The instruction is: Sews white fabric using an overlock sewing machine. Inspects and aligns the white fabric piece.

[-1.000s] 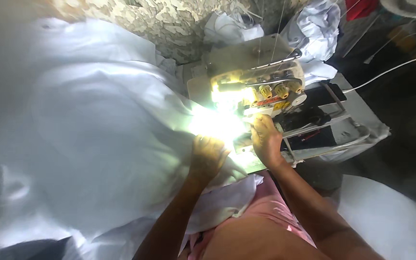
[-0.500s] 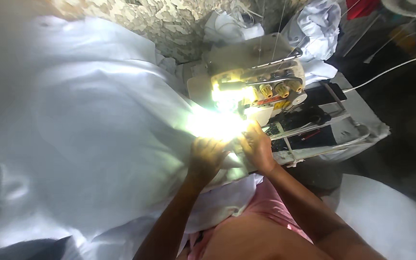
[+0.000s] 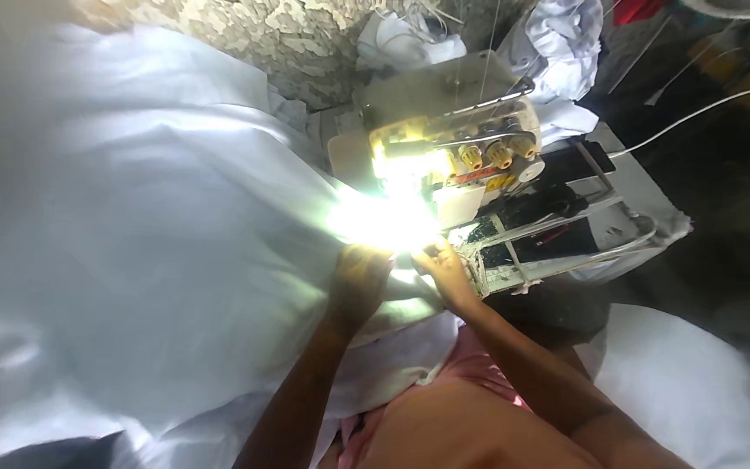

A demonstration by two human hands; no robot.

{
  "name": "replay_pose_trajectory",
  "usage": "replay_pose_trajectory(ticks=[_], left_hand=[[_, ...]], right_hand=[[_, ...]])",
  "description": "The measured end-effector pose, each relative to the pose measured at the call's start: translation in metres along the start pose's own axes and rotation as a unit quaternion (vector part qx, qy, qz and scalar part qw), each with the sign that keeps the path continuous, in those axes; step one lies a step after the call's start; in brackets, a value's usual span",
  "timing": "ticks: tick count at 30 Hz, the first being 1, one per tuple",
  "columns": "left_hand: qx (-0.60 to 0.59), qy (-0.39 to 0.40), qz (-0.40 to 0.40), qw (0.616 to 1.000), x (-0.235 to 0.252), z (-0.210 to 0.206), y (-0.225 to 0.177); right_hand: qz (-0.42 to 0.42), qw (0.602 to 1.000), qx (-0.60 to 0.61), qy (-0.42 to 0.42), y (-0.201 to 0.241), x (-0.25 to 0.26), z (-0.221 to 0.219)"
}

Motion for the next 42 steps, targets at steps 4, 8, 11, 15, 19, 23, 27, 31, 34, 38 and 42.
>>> replay_pose_trajectory(ticks=[4,8,11,15,19,23,27,31,34,38,42], left_hand=[[0.020,0.026,0.028,0.999,0.017,0.003,0.007],[0.052,0.026,0.020,0.998,0.033,0.000,0.010],[0.028,0.013,0.033,0.999,0.037,0.001,0.015],[-0.019,0.022,0.026,0.999,0.037,0.001,0.013],[-0.059,0.025,0.037,0.997,0.026,0.005,0.007],[-0.081,-0.007,0.045,0.996,0.020,0.009,0.003],[-0.079,-0.018,0.025,0.996,0.018,0.007,-0.002],[-0.053,0.012,0.017,0.998,0.019,-0.004,-0.002],[0.000,0.039,0.029,0.999,0.020,-0.013,0.003],[0.036,0.031,0.020,0.999,0.023,-0.013,0.002],[0.084,0.036,0.024,0.996,0.023,-0.012,-0.002]], right_hand=[[0.004,1.000,-0.015,0.006,-0.001,-0.001,-0.007],[-0.072,0.996,0.036,0.032,-0.008,-0.004,-0.013],[-0.075,0.995,0.017,0.058,-0.001,-0.005,-0.016],[-0.062,0.997,0.006,0.055,0.022,-0.004,-0.017],[-0.041,0.999,0.015,-0.002,0.037,0.001,-0.014],[-0.001,1.000,-0.020,-0.014,0.051,0.002,-0.012],[0.022,1.000,-0.006,-0.014,0.054,0.001,-0.010],[0.026,0.998,0.033,-0.052,0.050,0.000,-0.002],[-0.003,0.990,0.078,-0.119,0.032,0.000,0.011],[-0.079,0.987,0.085,-0.109,0.003,-0.007,0.012],[-0.102,0.993,0.048,0.024,-0.009,-0.016,-0.009]])
Point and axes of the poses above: each hand's wrist, its own x-axis towards the middle knuckle, its own z-axis out of the back of the hand, y = z × x, the point moved 8 cm from there along x, towards the middle knuckle, and after that the axes turned 3 degrees about y, right-handed, at the moved point
